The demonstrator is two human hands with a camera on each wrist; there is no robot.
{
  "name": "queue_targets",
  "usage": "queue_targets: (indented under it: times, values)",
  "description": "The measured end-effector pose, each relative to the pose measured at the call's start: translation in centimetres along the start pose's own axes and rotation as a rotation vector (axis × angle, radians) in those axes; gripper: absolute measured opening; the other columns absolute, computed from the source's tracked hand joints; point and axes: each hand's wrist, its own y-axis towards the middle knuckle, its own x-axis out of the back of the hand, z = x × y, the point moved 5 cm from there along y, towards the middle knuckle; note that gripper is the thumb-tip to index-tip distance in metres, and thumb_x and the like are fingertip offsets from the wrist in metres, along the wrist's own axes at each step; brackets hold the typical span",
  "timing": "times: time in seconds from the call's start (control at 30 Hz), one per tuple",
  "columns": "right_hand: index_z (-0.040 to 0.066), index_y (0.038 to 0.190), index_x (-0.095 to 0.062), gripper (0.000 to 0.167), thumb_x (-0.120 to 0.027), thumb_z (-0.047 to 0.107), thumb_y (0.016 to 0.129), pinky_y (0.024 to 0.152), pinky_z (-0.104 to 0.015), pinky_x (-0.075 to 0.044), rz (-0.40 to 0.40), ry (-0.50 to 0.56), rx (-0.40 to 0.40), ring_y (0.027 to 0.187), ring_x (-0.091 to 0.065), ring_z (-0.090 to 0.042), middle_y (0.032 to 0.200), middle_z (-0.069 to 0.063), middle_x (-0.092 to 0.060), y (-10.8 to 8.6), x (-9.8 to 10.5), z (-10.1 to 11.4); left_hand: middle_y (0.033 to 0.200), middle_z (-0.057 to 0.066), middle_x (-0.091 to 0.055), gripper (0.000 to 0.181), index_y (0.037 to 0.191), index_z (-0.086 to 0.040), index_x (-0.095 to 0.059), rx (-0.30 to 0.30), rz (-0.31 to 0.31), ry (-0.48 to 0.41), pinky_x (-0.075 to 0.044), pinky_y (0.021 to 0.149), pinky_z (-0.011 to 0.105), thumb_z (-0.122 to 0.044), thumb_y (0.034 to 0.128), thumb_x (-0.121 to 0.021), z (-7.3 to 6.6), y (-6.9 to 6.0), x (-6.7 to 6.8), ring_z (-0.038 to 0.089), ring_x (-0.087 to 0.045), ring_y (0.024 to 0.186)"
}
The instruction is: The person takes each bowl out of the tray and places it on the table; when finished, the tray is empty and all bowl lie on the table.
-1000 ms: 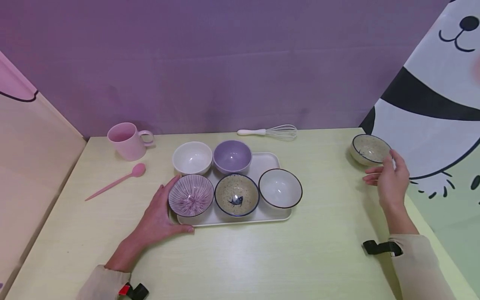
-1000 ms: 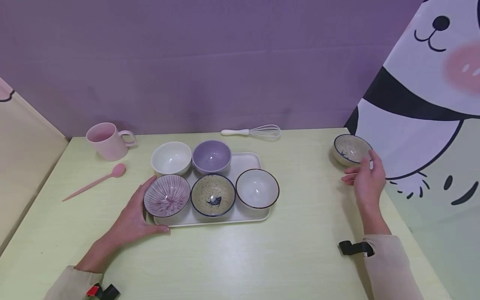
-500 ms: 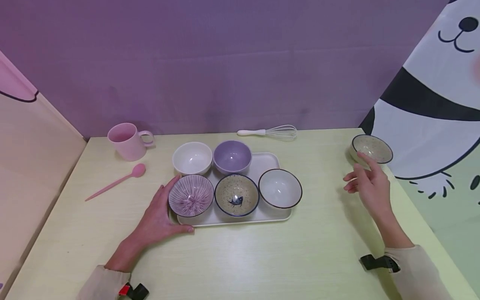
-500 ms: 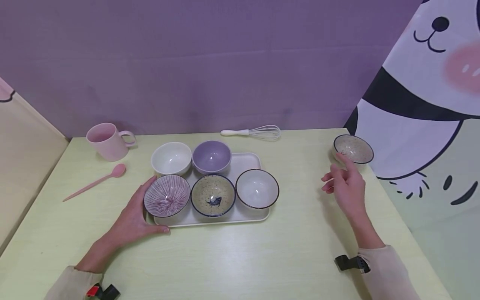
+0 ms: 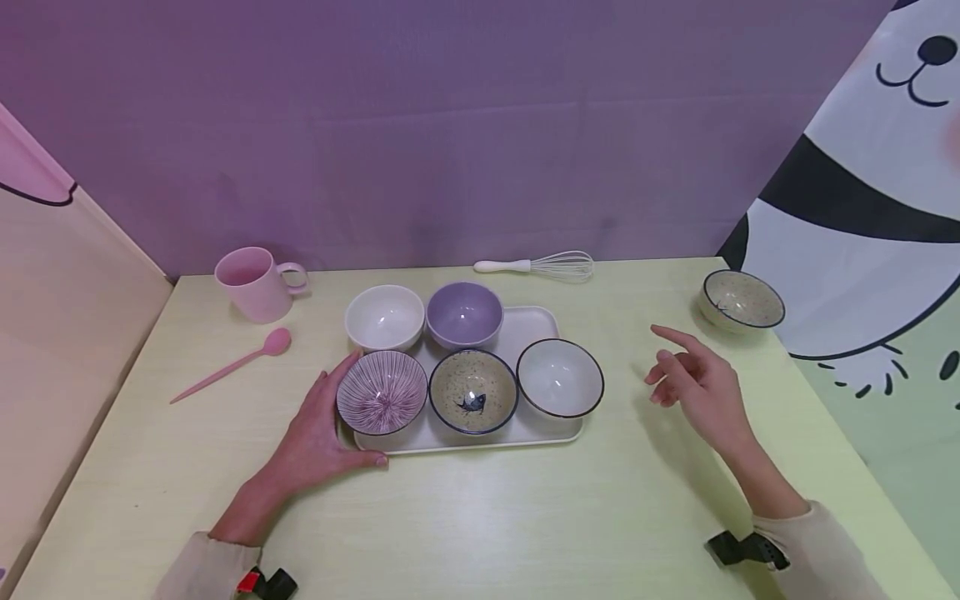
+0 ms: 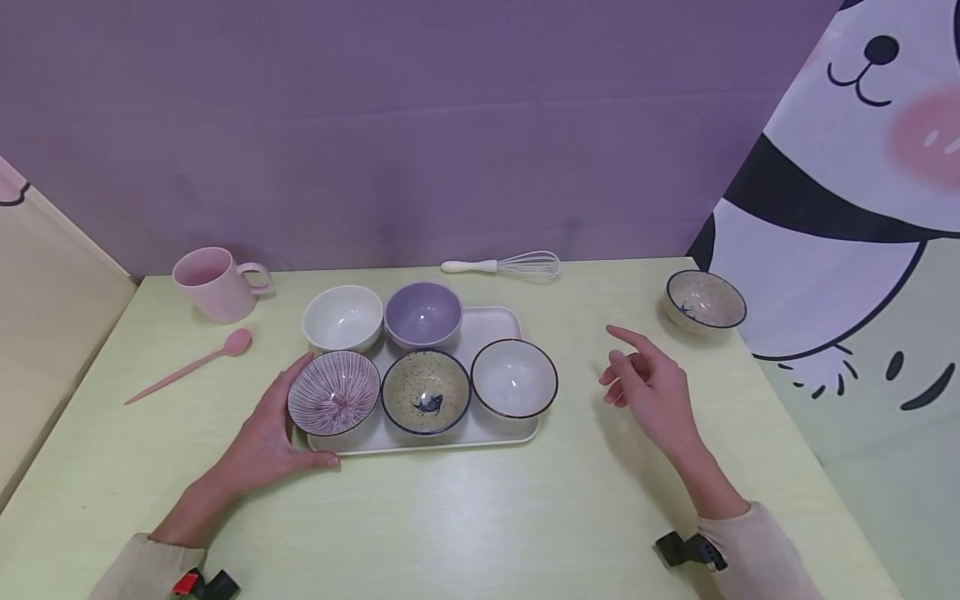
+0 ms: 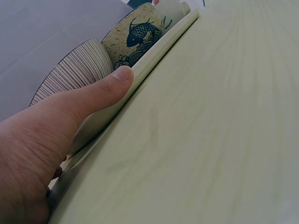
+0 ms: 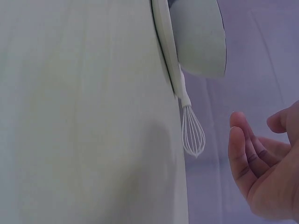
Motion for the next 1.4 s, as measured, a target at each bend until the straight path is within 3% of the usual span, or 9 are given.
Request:
queue_targets:
  times: [0.27,0.53,0.9,1.4]
  values:
    - [0.006,0.158,-0.058,0.044,-0.06,0.008,0.114,0.058,-0.025,-0.064,0.086,-0.029,0.051,0.061,-0.073,-0.022,0.084,-0.009,-0.077,-1.0,-2.3,1.4,0.175,0.016,-0.039,0.155,0.179,-0.022,-0.017,-0.003,0.0,0.005,-0.013,0.139,0.066,-0.045,0.0576,-0.111,0.0,0.0,0.0,0.045,-0.03,0.164]
    - [0.008,0.163,-0.052,0.05,-0.06,0.007,0.114,0.057,-0.03,-0.065,0.188,-0.021,0.068,0.064,-0.073,-0.026,0.088,-0.017,-0.075,-1.7,-4.2,2.0,0.176,0.017,-0.038,0.154,0.179,-0.024,-0.017,0.013,0.005,0.013,-0.016,0.137,0.07,-0.046,0.0591,-0.111,0.0,0.0,-0.1,0.047,-0.027,0.164]
    - [0.009,0.17,-0.041,0.059,-0.06,0.008,0.115,0.055,-0.036,-0.065,0.279,-0.004,0.032,0.065,-0.073,-0.024,0.09,-0.021,-0.074,-2.0,-5.8,2.0,0.175,0.016,-0.039,0.154,0.179,-0.024,-0.017,0.008,0.003,0.011,-0.015,0.137,0.069,-0.045,0.0587,-0.111,-0.1,0.0,0.0,0.046,-0.029,0.164]
    - [0.009,0.175,-0.03,0.068,-0.06,0.011,0.115,0.054,-0.035,-0.063,0.35,0.0,-0.037,0.065,-0.072,-0.025,0.091,-0.015,-0.076,-1.9,-7.1,1.9,0.176,0.017,-0.038,0.153,0.179,-0.026,-0.016,0.014,-0.002,0.036,-0.019,0.135,0.073,-0.048,0.0602,-0.11,0.2,-0.1,-0.2,0.048,-0.027,0.164]
